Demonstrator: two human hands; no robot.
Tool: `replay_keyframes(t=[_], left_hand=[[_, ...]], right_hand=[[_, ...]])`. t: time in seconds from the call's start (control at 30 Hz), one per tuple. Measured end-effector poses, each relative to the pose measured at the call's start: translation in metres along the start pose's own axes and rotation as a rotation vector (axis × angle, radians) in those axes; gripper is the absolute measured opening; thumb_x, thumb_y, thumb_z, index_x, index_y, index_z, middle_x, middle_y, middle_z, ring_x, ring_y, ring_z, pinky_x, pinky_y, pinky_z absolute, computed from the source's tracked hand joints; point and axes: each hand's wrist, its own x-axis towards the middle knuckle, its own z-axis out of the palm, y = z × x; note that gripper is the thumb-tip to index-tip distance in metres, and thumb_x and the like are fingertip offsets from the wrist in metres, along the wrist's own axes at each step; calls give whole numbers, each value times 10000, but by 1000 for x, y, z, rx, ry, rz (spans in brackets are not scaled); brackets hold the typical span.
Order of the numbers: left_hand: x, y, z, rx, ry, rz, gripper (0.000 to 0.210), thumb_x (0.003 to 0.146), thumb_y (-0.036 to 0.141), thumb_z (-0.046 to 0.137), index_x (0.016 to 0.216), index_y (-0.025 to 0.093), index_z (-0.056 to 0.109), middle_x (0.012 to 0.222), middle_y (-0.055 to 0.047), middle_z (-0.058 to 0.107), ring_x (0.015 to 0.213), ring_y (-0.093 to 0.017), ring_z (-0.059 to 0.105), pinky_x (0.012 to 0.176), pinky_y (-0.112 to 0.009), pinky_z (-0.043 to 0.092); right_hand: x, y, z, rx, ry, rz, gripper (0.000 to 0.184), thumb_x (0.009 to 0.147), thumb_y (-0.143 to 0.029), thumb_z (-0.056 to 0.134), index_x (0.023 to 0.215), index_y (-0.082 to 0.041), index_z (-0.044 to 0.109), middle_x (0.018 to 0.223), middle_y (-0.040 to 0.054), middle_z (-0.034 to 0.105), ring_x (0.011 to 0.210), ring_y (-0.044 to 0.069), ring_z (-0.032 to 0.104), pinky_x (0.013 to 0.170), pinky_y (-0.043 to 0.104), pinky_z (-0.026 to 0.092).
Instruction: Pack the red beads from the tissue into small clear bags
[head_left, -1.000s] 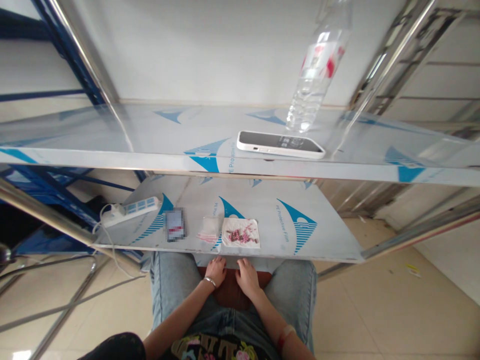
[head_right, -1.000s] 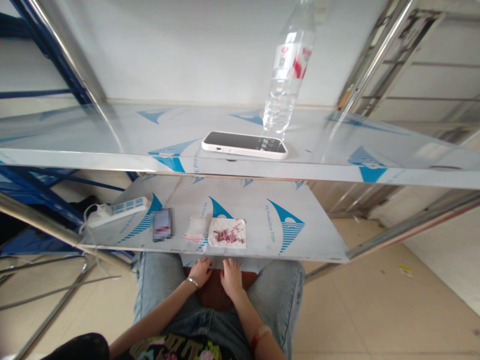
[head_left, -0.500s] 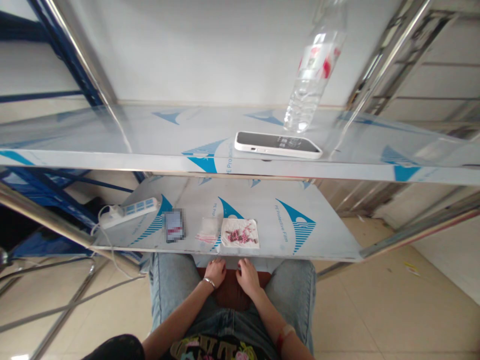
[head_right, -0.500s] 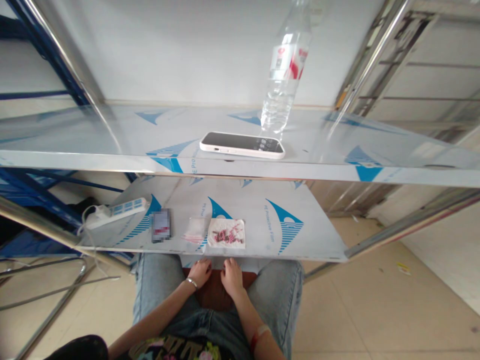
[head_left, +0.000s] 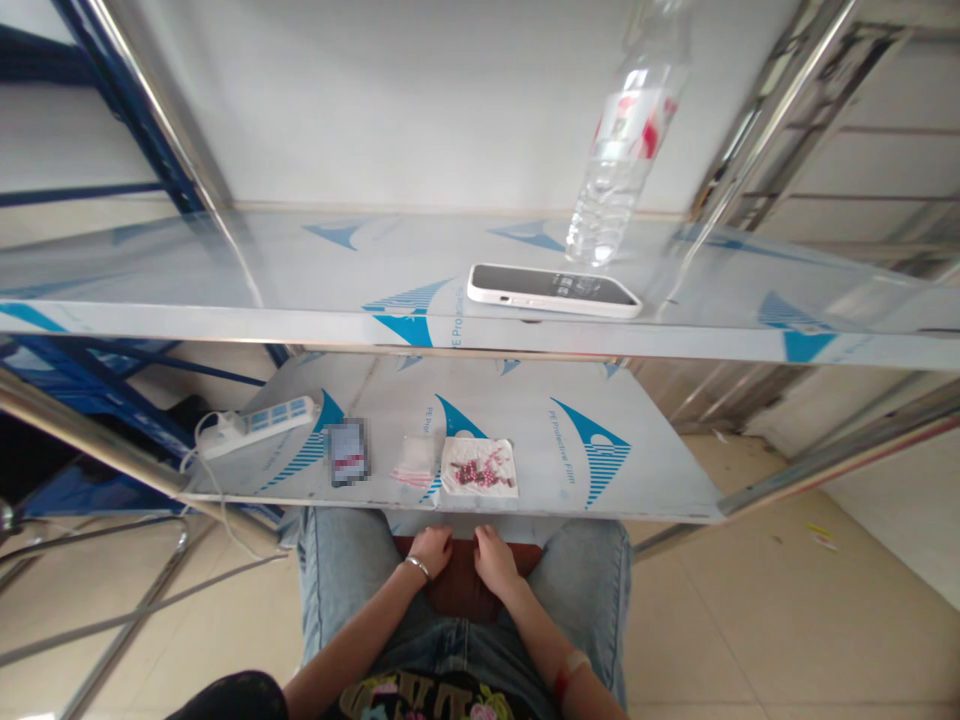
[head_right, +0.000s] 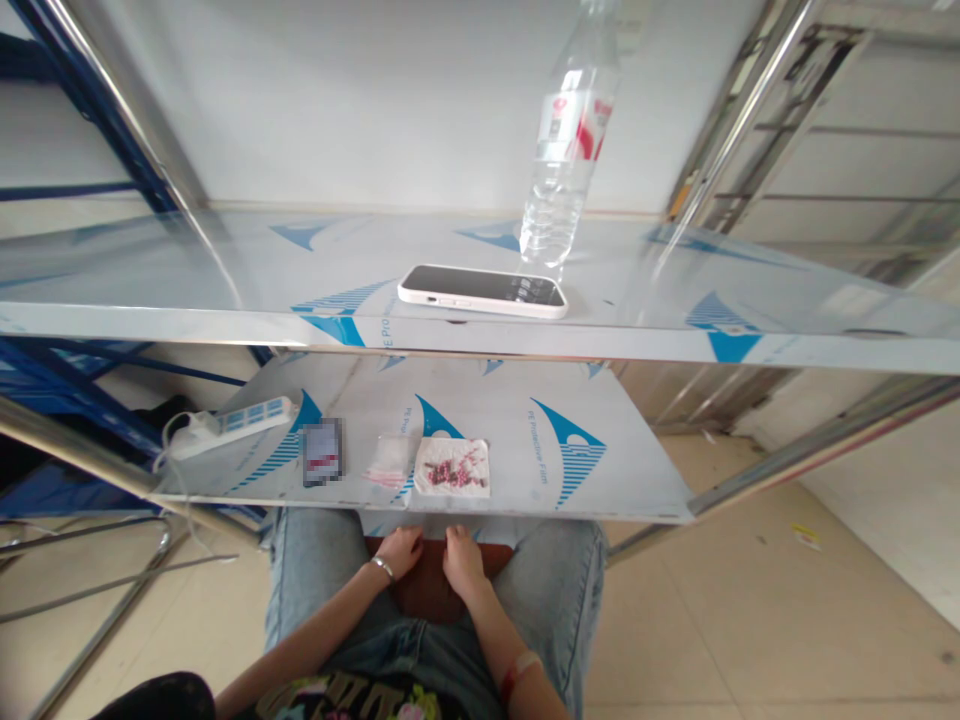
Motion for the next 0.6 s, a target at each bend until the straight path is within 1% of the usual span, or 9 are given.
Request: replay_keyframes(t=[0.07, 0.17, 0.23, 0.33, 0.4, 0.43, 0.5, 0.6], left_hand=[[0, 0, 0, -8, 23, 9, 187, 831, 190, 426, 910, 196, 596, 987, -70, 641, 962, -201, 587, 834, -298, 425], [1, 1, 1, -24, 86, 19, 205, 849, 194, 397, 927, 203, 586, 1018, -62, 632, 981, -191, 578, 839, -287, 423], [2, 0, 3, -28, 77, 18, 210, 849, 193, 395, 937, 198, 586, 1022, -68, 632, 977, -194, 582, 833, -290, 427], [3, -2, 6, -29, 16, 20, 182, 818, 187, 440, 904, 183, 601, 962, -77, 651, 929, -208, 604, 803, -297, 440], [3, -3, 8, -32, 2, 27, 163, 799, 180, 463, 881, 178, 604, 929, -78, 659, 905, -211, 612, 788, -295, 443], [3, -3, 8, -34, 5, 33, 163, 803, 180, 458, 882, 178, 601, 933, -77, 658, 909, -209, 611, 791, -291, 441], [3, -3, 8, -45, 36, 49, 174, 825, 181, 430, 893, 180, 591, 960, -74, 652, 929, -199, 602, 803, -280, 433], [4, -2, 6, -71, 122, 62, 178, 840, 171, 408, 909, 178, 572, 976, -75, 643, 931, -187, 595, 798, -268, 426]], right_hand=[[0, 0, 0, 0, 25, 4, 264, 762, -24, 416, 940, -158, 556, 1031, 91, 565, 1002, 193, 536, 828, 252, 407], [1, -2, -3, 12, 108, 2, 218, 785, -46, 416, 901, -163, 560, 996, 83, 565, 985, 191, 533, 844, 252, 400], [1, -3, -4, 14, 123, 5, 197, 792, -58, 425, 885, -166, 560, 973, 77, 566, 961, 190, 538, 835, 254, 403], [-1, -1, 0, 5, 41, 12, 206, 785, -53, 436, 907, -160, 563, 1004, 87, 568, 960, 193, 548, 815, 260, 413], [-2, 0, 2, -1, -15, 10, 217, 780, -45, 434, 914, -152, 567, 1038, 101, 565, 979, 199, 549, 813, 263, 417], [-2, 1, 3, -1, -18, 7, 218, 781, -45, 430, 912, -150, 568, 1049, 106, 563, 990, 201, 546, 818, 263, 416], [-1, 0, 2, 3, 27, -2, 209, 788, -52, 424, 901, -154, 568, 1040, 102, 562, 996, 200, 539, 831, 262, 410], [0, -3, -3, 19, 117, -7, 189, 798, -73, 425, 889, -166, 561, 994, 85, 562, 972, 195, 533, 841, 259, 404]])
